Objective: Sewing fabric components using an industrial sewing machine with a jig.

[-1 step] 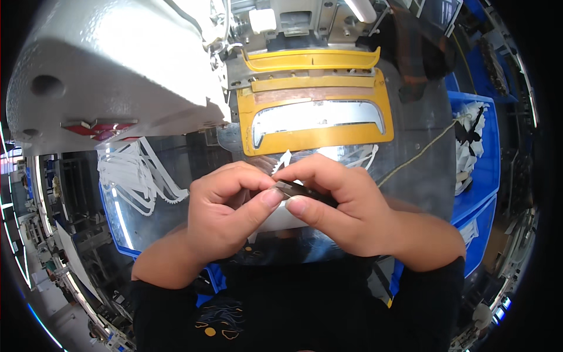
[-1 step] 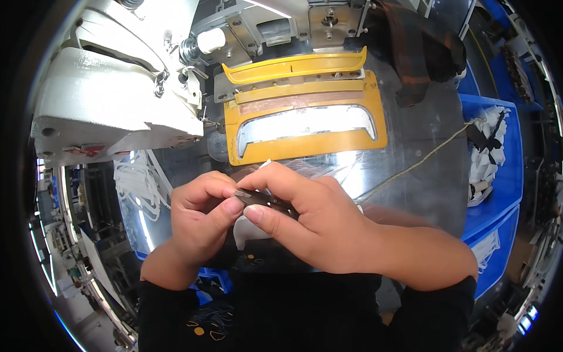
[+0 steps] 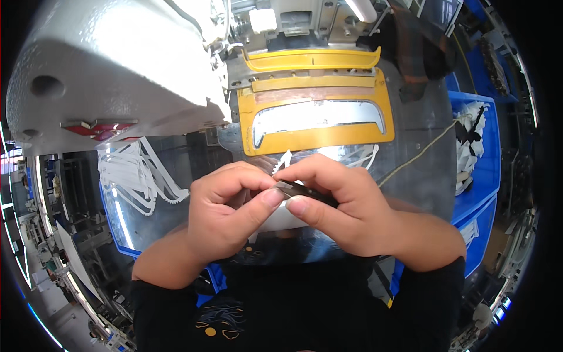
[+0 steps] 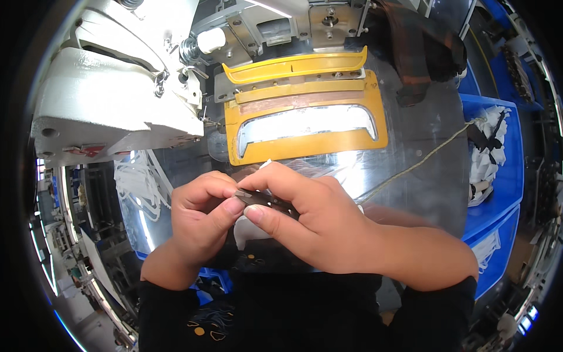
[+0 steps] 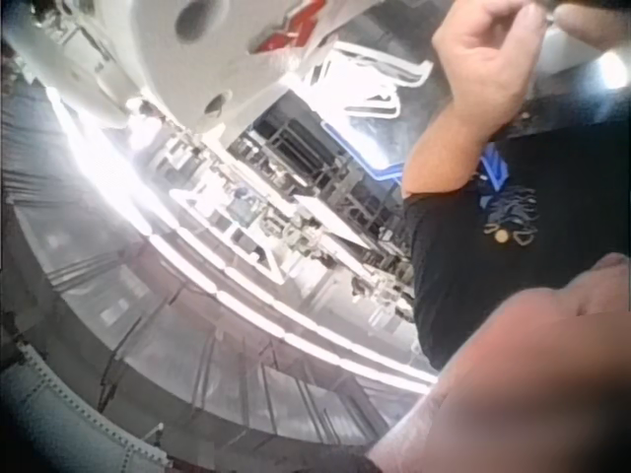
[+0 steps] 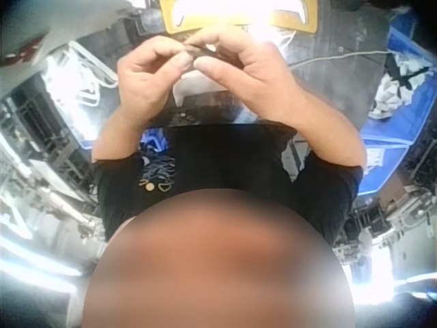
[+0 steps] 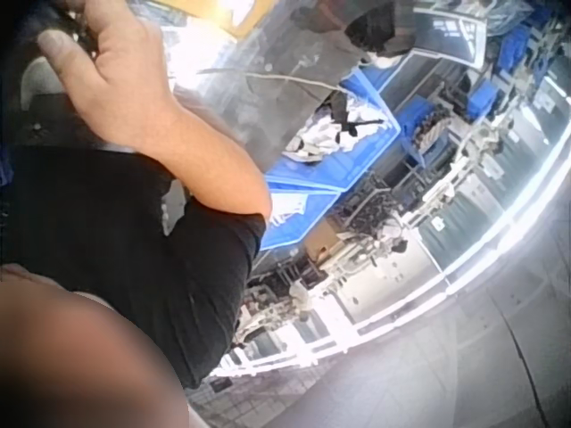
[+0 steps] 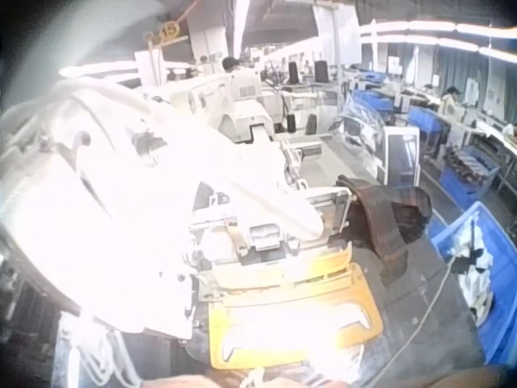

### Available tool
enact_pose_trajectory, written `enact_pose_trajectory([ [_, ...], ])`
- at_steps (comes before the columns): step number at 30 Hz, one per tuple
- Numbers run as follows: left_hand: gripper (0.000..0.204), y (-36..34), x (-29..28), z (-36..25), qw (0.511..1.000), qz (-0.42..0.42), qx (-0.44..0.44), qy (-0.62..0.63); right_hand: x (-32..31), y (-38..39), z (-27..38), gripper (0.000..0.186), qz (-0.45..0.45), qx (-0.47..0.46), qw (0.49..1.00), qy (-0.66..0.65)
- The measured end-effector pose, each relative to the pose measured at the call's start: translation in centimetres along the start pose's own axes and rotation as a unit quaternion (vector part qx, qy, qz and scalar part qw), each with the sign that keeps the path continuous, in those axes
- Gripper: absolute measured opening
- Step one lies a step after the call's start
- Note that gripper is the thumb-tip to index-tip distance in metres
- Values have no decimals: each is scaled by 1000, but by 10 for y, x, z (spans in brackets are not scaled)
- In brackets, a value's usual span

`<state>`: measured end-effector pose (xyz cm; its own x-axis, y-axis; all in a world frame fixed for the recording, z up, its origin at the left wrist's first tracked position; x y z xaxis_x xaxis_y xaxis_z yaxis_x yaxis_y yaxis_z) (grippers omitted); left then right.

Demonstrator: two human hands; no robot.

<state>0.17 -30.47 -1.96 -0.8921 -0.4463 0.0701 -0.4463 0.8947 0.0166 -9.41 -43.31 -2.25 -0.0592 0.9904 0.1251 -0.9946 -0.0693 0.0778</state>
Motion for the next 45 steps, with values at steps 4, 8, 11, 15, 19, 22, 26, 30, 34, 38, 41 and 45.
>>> enact_pose_trajectory([
  [4, 9, 0, 1, -1, 1000, 0, -1, -2, 1, 0, -3, 27, -8, 23, 999, -39],
  [8, 9, -1, 0, -3, 1000, 0, 4, -29, 0, -1, 0, 25, -17, 4, 1000, -20],
  [11, 9, -2, 1, -3, 999, 1, -7, -34, -6, 0, 7, 24, -28, -37, 998, 31],
  [15, 9, -2, 1, -4, 999, 15, -22, -39, -6, -3, 7, 28, 22, 13, 998, 61],
  [19, 10, 7, -7, -21, 999, -6, -16, -48, -10, -5, -2, 26, -16, 50, 999, -14],
  [22, 11, 32, -9, -93, 945, -21, 179, -274, -22, -2, -7, 27, -62, 4, 998, 11],
  [26, 14, 77, -57, -158, 874, -200, 332, -293, -25, 5, -9, 29, -58, 17, 997, -48],
  [30, 37, 54, -143, -201, 890, -320, 270, -179, -23, 6, -15, 30, -43, 23, 996, -74],
  [34, 42, 17, -174, -207, 951, -239, 171, -95, -19, 1, -14, 30, -27, 15, 997, -75],
  [38, 44, 4, -176, -191, 951, -258, 95, -144, -21, 1, -14, 29, -31, 18, 997, -62],
  [41, 48, 3, -194, -179, 954, -258, 78, -133, -20, -1, -10, 29, -66, 31, 995, -68],
  [45, 42, 63, -154, -214, 756, -463, 324, -330, -17, -3, -2, 38, 4, 24, 999, 30],
])
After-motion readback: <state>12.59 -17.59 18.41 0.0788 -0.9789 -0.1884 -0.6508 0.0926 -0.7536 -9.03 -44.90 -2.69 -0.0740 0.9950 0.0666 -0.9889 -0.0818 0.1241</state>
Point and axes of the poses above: each hand's wrist, its own y-axis away from the middle knuckle, its own x-axis out of the palm, z = x × y, the point moved 9 cm from there along -y, towards the middle knuckle, and after that the axes turned 7 degrees about z, right-handed, at the moved point
